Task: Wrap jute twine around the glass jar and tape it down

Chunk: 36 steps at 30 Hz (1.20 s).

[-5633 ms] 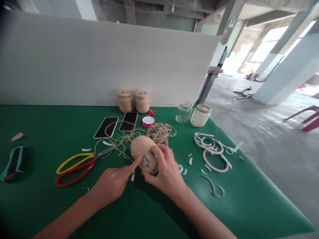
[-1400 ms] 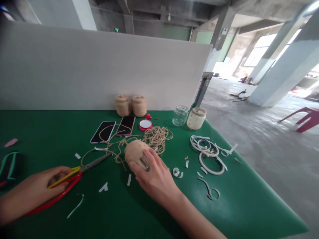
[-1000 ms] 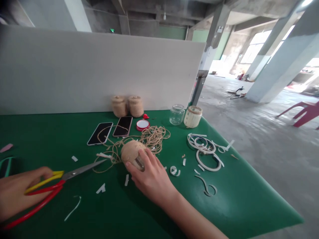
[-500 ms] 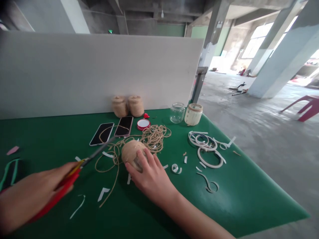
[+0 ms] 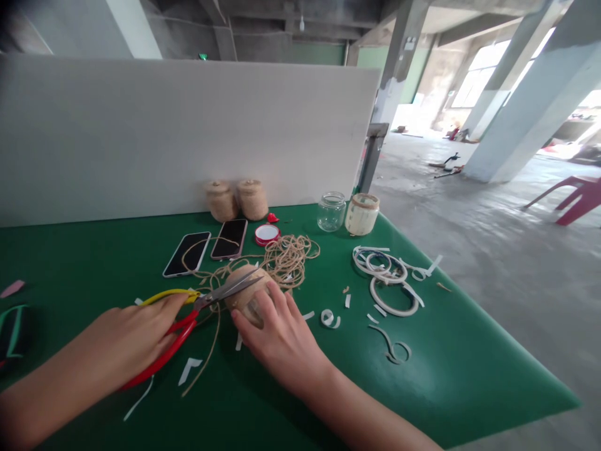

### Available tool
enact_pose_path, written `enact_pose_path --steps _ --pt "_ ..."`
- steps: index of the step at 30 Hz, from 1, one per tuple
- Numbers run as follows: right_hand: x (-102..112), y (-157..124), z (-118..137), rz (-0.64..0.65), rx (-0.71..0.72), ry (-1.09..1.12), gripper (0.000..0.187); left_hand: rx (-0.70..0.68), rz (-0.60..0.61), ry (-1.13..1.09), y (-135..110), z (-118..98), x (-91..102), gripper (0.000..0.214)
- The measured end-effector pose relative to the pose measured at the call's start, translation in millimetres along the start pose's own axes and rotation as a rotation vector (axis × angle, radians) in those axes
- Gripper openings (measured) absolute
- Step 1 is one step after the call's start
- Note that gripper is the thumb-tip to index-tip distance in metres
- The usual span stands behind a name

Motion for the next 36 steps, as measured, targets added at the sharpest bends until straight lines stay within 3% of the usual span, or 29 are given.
enact_pose_path --steps 6,14,36 --pt "4.2 2.1 -0.4 0.009 -0.007 -0.015 0.039 -0.044 -0.054 0.013 0.3 -3.1 7.7 0.041" --pt "3.6 0.1 -0.1 0.027 0.012 0.007 0.043 -0.088 -0.028 -0.006 -1.5 -4.9 25.3 0.024" --pt "2.4 1.0 -1.7 0.021 0.014 0.029 0.041 -0.091 0.033 0.071 0.0 -4.5 31.4 0.031"
Point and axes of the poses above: each hand's wrist, its own y-axis towards the middle knuckle, its own x-axis out of the back of the hand, z = x × y, the point moved 1 cm from there along y, towards the middle knuckle, and after that the axes turned 11 degrees about -y, right-handed, at the moved point
